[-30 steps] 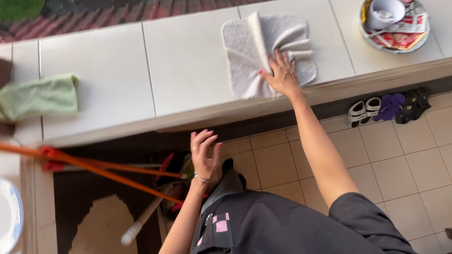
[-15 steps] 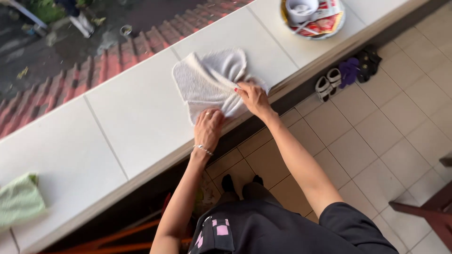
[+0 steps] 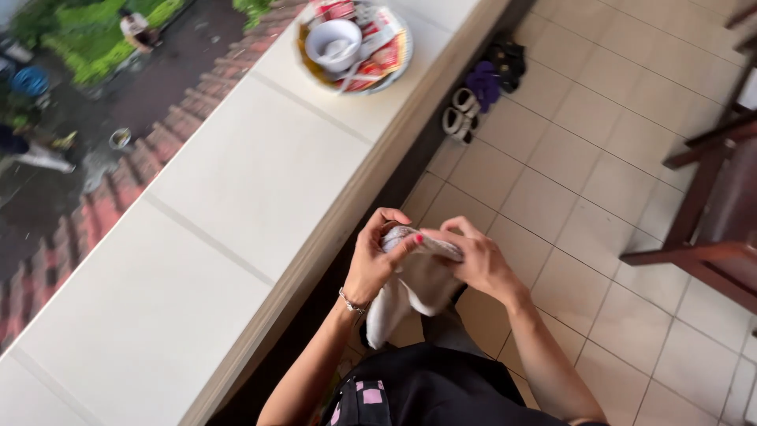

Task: The recorder sweeps the floor with a broom and dustpan, empties the trash, and wipes down a tiled surface.

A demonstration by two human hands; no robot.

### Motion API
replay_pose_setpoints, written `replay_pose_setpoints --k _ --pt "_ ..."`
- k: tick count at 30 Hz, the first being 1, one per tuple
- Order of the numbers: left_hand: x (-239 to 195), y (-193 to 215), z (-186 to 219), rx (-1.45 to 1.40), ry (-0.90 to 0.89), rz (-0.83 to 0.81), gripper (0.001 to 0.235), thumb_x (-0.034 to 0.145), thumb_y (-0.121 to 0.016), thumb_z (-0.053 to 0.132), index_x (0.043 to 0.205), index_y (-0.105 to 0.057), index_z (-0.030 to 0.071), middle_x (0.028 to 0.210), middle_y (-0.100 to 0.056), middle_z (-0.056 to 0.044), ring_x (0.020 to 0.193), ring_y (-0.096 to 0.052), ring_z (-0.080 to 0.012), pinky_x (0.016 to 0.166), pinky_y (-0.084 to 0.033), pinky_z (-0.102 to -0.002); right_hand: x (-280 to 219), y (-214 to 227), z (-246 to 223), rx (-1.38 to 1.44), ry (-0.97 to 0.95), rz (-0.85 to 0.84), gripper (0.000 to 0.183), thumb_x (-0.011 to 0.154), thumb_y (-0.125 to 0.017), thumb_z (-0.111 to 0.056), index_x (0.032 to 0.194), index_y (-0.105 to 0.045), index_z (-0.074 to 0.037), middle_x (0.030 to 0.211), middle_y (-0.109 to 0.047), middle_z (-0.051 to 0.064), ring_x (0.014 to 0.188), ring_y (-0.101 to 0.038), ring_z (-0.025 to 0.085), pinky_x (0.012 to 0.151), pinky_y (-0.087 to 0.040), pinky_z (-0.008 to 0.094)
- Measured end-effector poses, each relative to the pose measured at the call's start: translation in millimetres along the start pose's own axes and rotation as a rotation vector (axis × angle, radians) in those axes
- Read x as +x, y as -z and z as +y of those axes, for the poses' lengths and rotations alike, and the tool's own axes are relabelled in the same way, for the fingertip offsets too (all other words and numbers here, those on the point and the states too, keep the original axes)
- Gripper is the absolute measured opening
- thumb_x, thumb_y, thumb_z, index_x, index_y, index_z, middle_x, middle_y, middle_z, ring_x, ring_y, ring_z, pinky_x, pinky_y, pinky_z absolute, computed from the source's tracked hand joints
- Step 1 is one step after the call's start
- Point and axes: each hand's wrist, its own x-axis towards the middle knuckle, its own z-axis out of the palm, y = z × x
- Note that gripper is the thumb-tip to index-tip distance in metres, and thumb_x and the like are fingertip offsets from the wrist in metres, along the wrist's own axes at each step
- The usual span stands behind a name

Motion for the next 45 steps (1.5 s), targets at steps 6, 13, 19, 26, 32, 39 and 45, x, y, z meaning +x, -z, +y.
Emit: replay_pose_setpoints --k 6,13,19,26,32,39,45 --pt "96.6 -87.6 -31.9 0.009 0.229 -0.469 0.044 0.087 -0.077 0.009 0.127 -0.059 0.005 0.111 -0.071 -0.002 0.099 -0.069 -0.0067 0.087 -0.059 -0.023 -60.8 64.3 146.1 0.254 -0.297 0.340 0.031 0.090 -0.069 -0.005 0.120 -0.074 -0.009 0.103 -0.078 0.004 0.089 -0.072 0.016 0.079 -0.056 0.029" --pt "195.1 -203.4 -89.4 0.696 0.067 -0.686 0.032 0.096 -0.073 0.031 0.102 -0.075 -0.001 0.092 -0.069 -0.016 0.078 -0.062 -0.0248 0.075 -0.051 -0.039 -65.6 140.7 268.9 0.460 -0.454 0.614 0.033 0.089 -0.067 -0.002 0.121 -0.073 -0.008 0.099 -0.078 0.004 0.090 -0.070 0.009 0.080 -0.055 0.024" --pt "273.3 -269.2 -134.6 -0.095 0.416 -0.455 0.025 0.098 -0.066 0.026 0.105 -0.073 0.003 0.085 -0.071 0.000 0.075 -0.063 -0.0081 0.069 -0.051 -0.026 -38.7 211.9 328.2 0.377 -0.479 0.629 0.035 0.088 -0.073 -0.002 0.122 -0.072 -0.009 0.103 -0.077 0.004 0.093 -0.070 0.011 0.081 -0.055 0.026" --pt "409.6 -328.7 -156.8 -0.175 0.495 -0.361 0.024 0.102 -0.069 0.024 0.092 -0.066 0.002 0.068 -0.059 0.003 0.048 -0.042 -0.0069 0.043 -0.032 -0.026 29.4 250.2 449.1 0.527 -0.449 0.675 0.038 0.087 -0.069 -0.004 0.124 -0.074 -0.009 0.094 -0.072 0.002 0.081 -0.061 0.009 0.071 -0.053 0.025" --pt "562.6 -391.7 -158.3 -0.179 0.317 -0.426 0.025 0.100 -0.067 0.024 0.087 -0.072 0.003 0.072 -0.061 0.007 0.064 -0.048 -0.0012 0.059 -0.041 -0.021 131.7 344.9 516.6 0.478 -0.581 0.804 0.018 0.098 -0.072 -0.020 0.107 -0.077 -0.004 0.073 -0.061 0.000 0.066 -0.048 0.009 0.059 -0.039 0.024" --pt "738.4 -460.5 -136.9 0.110 0.127 -0.651 0.014 0.094 -0.073 0.017 0.099 -0.074 0.004 0.083 -0.070 0.004 0.075 -0.060 -0.0034 0.068 -0.050 -0.020 202.9 466.4 604.1 0.605 -0.457 1.112 0.014 0.099 -0.070 -0.016 0.105 -0.072 -0.004 0.088 -0.067 -0.002 0.081 -0.057 0.006 0.072 -0.047 0.020" --pt "892.7 -516.0 -145.0 0.211 0.098 -0.803 0.017 0.093 -0.078 0.016 0.103 -0.075 0.003 0.082 -0.067 0.004 0.074 -0.054 -0.0039 0.066 -0.046 -0.021 245.4 552.8 717.4 0.828 -0.335 1.346 0.011 0.102 -0.068 -0.009 0.108 -0.071 -0.001 0.097 -0.068 0.000 0.088 -0.061 0.007 0.079 -0.051 0.022"
